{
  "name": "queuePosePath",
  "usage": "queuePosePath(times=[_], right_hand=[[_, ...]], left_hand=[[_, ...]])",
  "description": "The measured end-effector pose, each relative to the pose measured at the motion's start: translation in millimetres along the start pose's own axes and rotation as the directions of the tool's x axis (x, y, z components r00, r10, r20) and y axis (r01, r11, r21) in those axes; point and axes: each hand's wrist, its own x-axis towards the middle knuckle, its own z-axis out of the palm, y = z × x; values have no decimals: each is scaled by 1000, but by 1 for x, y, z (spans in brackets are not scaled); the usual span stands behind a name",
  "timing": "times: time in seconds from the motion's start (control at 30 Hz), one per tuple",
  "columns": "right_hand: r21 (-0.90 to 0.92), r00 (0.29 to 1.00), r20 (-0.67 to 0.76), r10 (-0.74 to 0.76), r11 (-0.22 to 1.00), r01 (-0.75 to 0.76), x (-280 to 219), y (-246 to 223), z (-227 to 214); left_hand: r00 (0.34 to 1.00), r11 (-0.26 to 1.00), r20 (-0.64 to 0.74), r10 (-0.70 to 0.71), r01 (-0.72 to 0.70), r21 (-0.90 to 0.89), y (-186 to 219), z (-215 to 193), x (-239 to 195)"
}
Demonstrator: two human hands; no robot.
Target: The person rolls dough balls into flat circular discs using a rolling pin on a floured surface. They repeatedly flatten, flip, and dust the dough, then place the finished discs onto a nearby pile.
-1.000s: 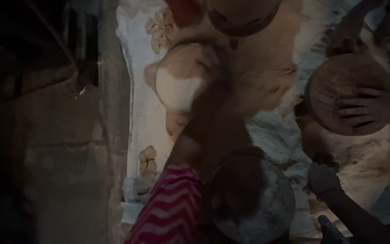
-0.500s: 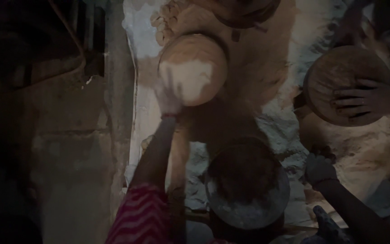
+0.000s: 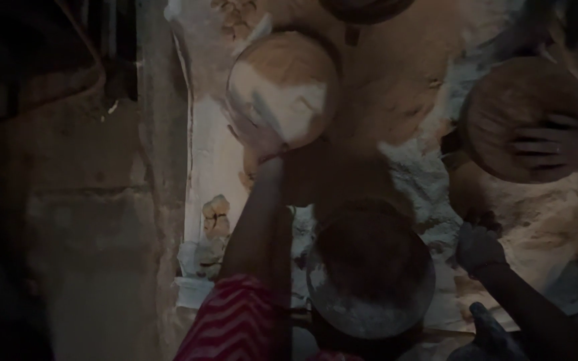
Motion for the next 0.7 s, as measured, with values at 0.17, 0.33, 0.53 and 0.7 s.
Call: queuePosePath(times=[0.17, 0.33, 0.53, 0.7], right_hand=[[-14, 999, 6, -33, 999, 33, -2, 3, -1], [-36, 998, 37, -58, 998, 59, -3, 4, -7], [-44, 993, 42, -110, 993, 112, -4, 7, -16], [-65, 989, 113, -98, 992, 106, 0, 6, -23]], left_hand=[[956, 994, 288, 59, -29, -107, -21, -30, 50], [926, 993, 368, 82, -106, 45, -33, -7, 98], [815, 975, 575, -68, -67, 211, -8, -34, 111], [832, 852, 551, 61, -331, 405, -12, -76, 69]])
